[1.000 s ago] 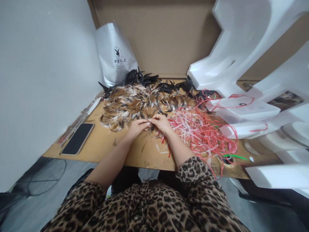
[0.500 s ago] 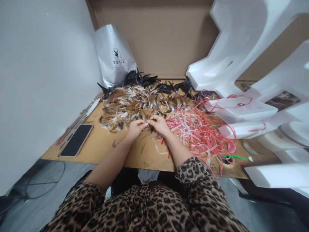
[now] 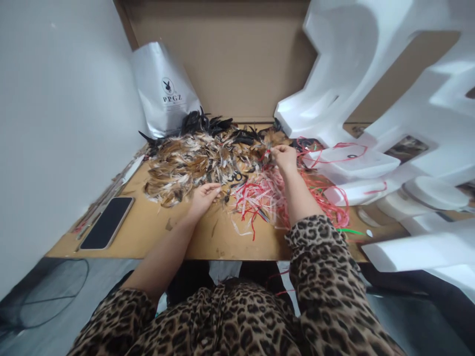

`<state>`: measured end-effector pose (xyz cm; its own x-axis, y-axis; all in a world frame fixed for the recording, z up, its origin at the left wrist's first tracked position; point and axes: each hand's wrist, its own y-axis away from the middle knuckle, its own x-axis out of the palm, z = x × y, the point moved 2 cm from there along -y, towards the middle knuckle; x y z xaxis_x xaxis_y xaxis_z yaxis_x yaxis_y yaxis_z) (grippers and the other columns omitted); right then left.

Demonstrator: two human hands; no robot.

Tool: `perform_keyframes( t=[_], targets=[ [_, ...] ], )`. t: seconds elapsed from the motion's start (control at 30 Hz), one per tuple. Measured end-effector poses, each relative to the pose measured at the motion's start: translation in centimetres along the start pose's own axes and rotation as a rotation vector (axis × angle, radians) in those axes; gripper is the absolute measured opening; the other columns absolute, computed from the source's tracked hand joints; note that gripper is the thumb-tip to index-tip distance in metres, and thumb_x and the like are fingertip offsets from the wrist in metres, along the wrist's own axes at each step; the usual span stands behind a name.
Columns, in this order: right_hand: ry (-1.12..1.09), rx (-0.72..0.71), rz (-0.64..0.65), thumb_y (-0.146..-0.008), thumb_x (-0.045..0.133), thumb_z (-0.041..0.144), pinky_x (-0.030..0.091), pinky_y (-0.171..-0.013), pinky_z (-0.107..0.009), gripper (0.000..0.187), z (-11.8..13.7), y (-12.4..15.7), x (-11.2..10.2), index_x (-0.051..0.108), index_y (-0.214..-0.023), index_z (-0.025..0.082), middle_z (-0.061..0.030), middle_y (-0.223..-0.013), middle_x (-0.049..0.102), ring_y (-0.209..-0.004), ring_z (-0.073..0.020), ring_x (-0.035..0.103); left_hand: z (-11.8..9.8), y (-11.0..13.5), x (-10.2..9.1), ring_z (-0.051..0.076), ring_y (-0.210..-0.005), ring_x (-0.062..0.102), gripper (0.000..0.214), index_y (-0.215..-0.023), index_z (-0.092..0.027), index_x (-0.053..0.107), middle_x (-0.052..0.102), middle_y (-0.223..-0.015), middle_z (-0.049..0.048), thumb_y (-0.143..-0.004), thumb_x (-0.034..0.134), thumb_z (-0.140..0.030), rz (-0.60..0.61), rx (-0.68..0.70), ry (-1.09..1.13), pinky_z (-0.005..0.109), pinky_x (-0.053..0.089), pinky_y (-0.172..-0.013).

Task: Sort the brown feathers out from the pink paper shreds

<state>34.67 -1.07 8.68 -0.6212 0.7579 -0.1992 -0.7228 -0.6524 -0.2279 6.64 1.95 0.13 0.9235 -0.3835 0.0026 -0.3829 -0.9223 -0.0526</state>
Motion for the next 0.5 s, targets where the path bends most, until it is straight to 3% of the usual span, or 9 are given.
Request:
perform_keyframes(
  t=[0.2,0.33,0.5],
  targets=[
    [0.165,0.16,0.003,-0.059,0.063,0.027,0.032,-0.043,-0.023,0.017,-4.4,-2.6,-0.6,0.058,-0.057,0.011,0.0024,-0.042,0.047,-0.039,-0.007,0.038,0.1,-0.1,0.0,0.01,-0.055,0.057,0.033,-0.086,-0.011,0.065,0.066,-0.067,0.0053,-0.063,0.066,-0.035,0.008,-0.002,-0.004,0.019,0.04,-0.047],
    [0.265,0.181,0.051,-0.06,0.063,0.025,0.034,-0.044,-0.023,0.014,-6.5,-3.7,0.0,0.063,-0.06,0.011,0.0022,-0.042,0.048,-0.039,-0.0069,0.038,0.1,-0.1,0.1,0.01,-0.053,0.057,0.031,-0.084,-0.011,0.065,0.067,-0.069,0.0059,-0.063,0.066,-0.034,0.014,-0.002,-0.01,0.019,0.039,-0.046],
    [0.423,0.103,0.147,-0.061,0.062,0.023,0.041,-0.053,-0.023,0.014,-8.2,-4.6,0.8,0.066,-0.06,0.009,-0.0031,-0.053,0.059,-0.049,-0.0104,0.05,0.2,-0.2,0.0,0.009,-0.054,0.057,0.03,-0.084,-0.011,0.065,0.067,-0.072,0.007,-0.065,0.065,-0.034,0.021,-0.006,-0.005,0.018,0.039,-0.045]
  ],
)
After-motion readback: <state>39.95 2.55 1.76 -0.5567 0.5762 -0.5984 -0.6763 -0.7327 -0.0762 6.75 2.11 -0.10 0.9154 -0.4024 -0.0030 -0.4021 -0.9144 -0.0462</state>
